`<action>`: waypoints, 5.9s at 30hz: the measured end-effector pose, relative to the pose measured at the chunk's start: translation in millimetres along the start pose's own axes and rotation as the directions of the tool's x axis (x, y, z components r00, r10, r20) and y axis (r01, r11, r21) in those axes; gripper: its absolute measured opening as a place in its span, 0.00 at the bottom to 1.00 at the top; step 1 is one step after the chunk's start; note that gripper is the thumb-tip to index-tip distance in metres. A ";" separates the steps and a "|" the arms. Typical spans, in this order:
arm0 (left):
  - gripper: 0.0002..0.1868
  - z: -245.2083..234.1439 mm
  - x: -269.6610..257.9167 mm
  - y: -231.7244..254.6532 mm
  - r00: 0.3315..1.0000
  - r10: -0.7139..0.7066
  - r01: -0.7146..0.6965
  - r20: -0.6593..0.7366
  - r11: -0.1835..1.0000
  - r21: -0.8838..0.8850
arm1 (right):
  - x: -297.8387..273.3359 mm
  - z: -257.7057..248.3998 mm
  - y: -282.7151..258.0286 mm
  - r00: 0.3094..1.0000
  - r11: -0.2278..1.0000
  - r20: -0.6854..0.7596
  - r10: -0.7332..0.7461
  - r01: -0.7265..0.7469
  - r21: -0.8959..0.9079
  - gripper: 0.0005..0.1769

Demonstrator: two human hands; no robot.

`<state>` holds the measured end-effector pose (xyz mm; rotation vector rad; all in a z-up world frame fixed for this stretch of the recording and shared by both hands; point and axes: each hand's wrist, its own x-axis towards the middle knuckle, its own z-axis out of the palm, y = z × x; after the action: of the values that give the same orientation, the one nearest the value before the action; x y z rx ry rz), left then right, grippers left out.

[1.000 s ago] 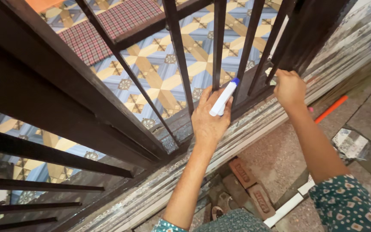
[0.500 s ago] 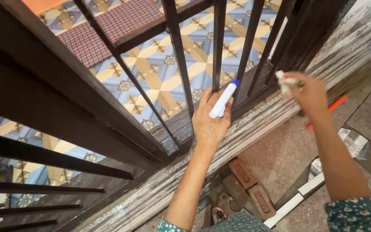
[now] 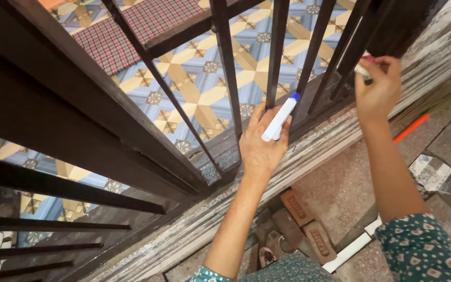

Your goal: The person is cleaning a metal gate by spraying it with a cleaning solution and wiping the bars with a cloth.

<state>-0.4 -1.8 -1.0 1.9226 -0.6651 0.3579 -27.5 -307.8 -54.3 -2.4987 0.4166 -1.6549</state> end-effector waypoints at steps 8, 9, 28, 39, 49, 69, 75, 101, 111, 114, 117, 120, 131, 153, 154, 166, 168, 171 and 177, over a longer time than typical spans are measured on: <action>0.14 2.3 -0.4 -2.3 1.000 0.029 -0.029 -0.003 1.000 0.000 | -69.5 14.4 26.9 0.987 0.983 0.066 0.148 -0.140 -0.117 0.09; 0.14 2.1 -0.1 -2.6 1.000 0.031 -0.031 0.006 1.000 0.003 | -69.2 12.3 40.6 0.951 0.966 0.172 0.258 -0.257 -0.033 0.10; 0.14 3.4 -2.6 -3.3 0.999 0.043 -0.043 -0.033 0.999 -0.002 | -44.5 31.8 79.0 0.927 0.922 0.187 0.325 -0.355 0.153 0.16; 0.12 -6.9 1.3 3.7 1.000 0.009 -0.008 0.020 0.998 -0.060 | -114.0 57.3 20.8 0.892 0.861 0.210 0.401 -0.445 0.245 0.15; 0.12 -37.7 -42.4 -2.0 0.997 0.019 -0.028 -0.077 0.993 -0.113 | -107.0 31.6 -43.9 0.833 0.858 0.409 0.373 -0.477 0.188 0.13; 0.14 -111.5 -62.8 -1.8 0.956 -0.139 0.155 -0.259 0.987 0.041 | -176.8 -5.4 -260.3 0.814 0.765 0.572 -0.105 -0.301 0.569 0.26; 0.13 -126.8 -58.5 -5.7 0.987 -0.049 0.069 -0.151 0.989 0.130 | -164.1 3.2 -236.9 0.799 0.862 0.601 -0.017 -0.293 0.414 0.07; 0.12 -137.8 -44.2 -24.9 0.997 -0.064 0.070 -0.041 0.986 0.149 | -151.1 44.3 18.3 0.932 0.904 0.205 0.298 -0.345 0.254 0.17; 0.14 -139.0 -46.0 -23.8 0.995 -0.090 0.094 -0.044 0.989 0.109 | -198.1 28.4 -180.6 0.863 0.716 0.286 0.418 -0.506 0.481 0.15; 0.15 -137.8 -45.4 -23.0 0.993 -0.107 0.112 -0.047 0.987 0.114 | -203.8 21.7 -213.9 0.853 0.672 0.339 0.396 -0.521 0.527 0.14; 0.15 -136.4 -45.0 -23.2 0.993 -0.104 0.111 -0.058 0.987 0.114 | -224.9 26.8 -238.3 0.847 0.659 0.367 0.385 -0.530 0.534 0.13; 0.15 -137.1 -45.2 -22.8 0.989 -0.140 0.143 -0.042 0.986 0.089 | -255.9 36.3 -259.8 0.652 0.178 0.577 0.492 -0.724 0.666 0.10; 0.16 -135.2 -47.5 -28.3 0.994 -0.099 0.104 -0.042 0.987 0.120 | -253.8 25.8 -243.1 0.814 0.720 0.566 0.136 -0.473 0.508 0.13; 0.17 -161.9 -96.5 -52.1 0.997 -0.039 0.035 -0.063 0.997 -0.067 | -243.3 50.1 -197.2 0.860 0.695 0.337 0.384 -0.509 0.508 0.16; 0.15 -170.5 -104.7 -54.5 0.996 -0.040 0.036 -0.084 0.998 -0.047 | -247.2 47.5 -213.1 0.853 0.670 0.350 0.388 -0.522 0.528 0.16; 0.12 -290.3 -194.5 -104.2 0.883 -0.301 0.296 -0.360 0.953 -0.069 | -273.5 39.5 -301.9 0.761 0.488 0.494 0.421 -0.649 0.584 0.16; 0.13 -297.3 -207.6 -114.0 0.883 -0.326 0.321 -0.337 0.944 -0.072 | -278.4 34.8 -310.9 0.707 0.470 0.583 0.401 -0.705 0.531 0.16; 0.17 -295.3 -228.2 -128.2 0.815 -0.549 0.469 -0.188 0.814 -0.342 | -286.2 29.6 -331.5 0.633 0.362 0.676 0.377 -0.772 0.522 0.17; 0.21 -259.9 -262.2 -138.6 0.775 -0.624 0.452 -0.101 0.659 -0.601 | -286.8 13.4 -351.2 0.563 0.313 0.765 0.314 -0.822 0.476 0.17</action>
<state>-116.7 353.0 -127.8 1.3699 0.0565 0.0483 -62.7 110.1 -227.1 -1.5908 0.3388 -0.5059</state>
